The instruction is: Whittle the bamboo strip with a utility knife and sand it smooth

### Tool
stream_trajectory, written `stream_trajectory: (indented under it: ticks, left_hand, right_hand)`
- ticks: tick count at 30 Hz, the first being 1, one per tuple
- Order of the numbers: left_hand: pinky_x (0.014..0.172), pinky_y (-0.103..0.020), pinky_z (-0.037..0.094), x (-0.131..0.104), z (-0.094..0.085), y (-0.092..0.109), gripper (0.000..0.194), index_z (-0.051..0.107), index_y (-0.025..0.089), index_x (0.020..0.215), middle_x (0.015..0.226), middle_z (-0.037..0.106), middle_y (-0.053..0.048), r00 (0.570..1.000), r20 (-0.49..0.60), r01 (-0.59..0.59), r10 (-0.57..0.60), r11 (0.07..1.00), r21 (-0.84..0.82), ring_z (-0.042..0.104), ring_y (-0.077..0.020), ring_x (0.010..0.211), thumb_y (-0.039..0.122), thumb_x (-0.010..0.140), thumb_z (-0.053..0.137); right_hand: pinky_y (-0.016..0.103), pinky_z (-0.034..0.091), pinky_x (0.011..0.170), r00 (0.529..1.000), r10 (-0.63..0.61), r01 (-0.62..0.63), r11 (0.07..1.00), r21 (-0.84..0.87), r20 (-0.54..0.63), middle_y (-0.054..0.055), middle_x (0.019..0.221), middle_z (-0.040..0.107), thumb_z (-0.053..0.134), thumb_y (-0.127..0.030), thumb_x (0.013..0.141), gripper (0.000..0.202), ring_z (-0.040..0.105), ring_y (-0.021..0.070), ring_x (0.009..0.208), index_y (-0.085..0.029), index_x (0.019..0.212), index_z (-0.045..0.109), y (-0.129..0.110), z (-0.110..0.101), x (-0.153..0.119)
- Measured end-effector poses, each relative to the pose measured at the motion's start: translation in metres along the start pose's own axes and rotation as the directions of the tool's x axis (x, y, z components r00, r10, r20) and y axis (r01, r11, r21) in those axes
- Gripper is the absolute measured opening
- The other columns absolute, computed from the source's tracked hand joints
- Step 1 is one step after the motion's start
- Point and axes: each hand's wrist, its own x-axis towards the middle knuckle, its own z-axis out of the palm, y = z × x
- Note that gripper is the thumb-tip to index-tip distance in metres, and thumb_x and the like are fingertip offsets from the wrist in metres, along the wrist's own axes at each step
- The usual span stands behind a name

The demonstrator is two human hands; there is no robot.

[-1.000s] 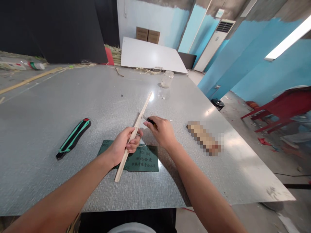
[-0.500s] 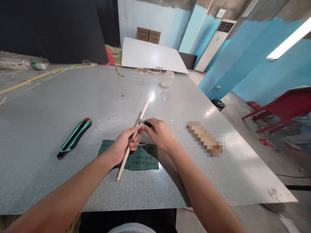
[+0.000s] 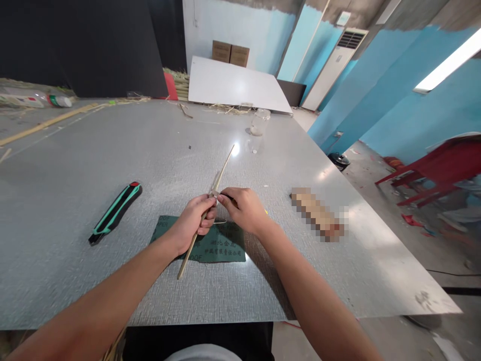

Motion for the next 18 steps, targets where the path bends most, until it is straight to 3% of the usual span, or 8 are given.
stream_trajectory:
  ticks: [5,10,18]
  left_hand:
    - [0.034,-0.012,0.017,-0.0008,0.0007,0.0024,0.014,0.05,0.02,0.089,0.064,0.037,0.008,1.0,0.002,0.011,-0.011,1.0,0.011,0.025,-0.0035,0.042,0.03,0.09,0.06]
    - [0.034,-0.012,0.018,-0.0014,-0.0013,0.0048,0.007,0.052,0.018,0.084,0.064,0.033,0.007,0.996,0.071,0.061,-0.054,0.993,-0.102,0.023,-0.0041,0.043,0.017,0.079,0.055]
    - [0.037,-0.014,0.027,-0.001,-0.004,0.005,0.022,0.065,0.008,0.092,0.065,0.04,0.003,0.992,0.078,0.109,-0.095,0.976,-0.187,0.03,-0.0058,0.046,0.014,0.077,0.05]
  right_hand:
    - [0.029,0.03,0.066,0.999,0.03,-0.029,1.0,-0.006,0.024,0.003,0.077,0.066,0.047,-0.035,0.107,0.035,0.051,0.0136,0.068,-0.018,0.083,0.066,-0.0032,0.0024,-0.001]
    - [0.029,0.03,0.066,0.998,0.059,-0.059,0.998,-0.016,-0.014,0.003,0.079,0.067,0.047,-0.035,0.107,0.034,0.05,0.0136,0.066,-0.019,0.086,0.068,-0.0023,0.0021,-0.0003]
    - [0.031,0.03,0.066,0.98,0.129,-0.138,0.989,-0.049,-0.153,0.004,0.076,0.065,0.045,-0.039,0.107,0.036,0.05,0.0151,0.067,-0.019,0.086,0.066,0.0033,0.0029,0.0007]
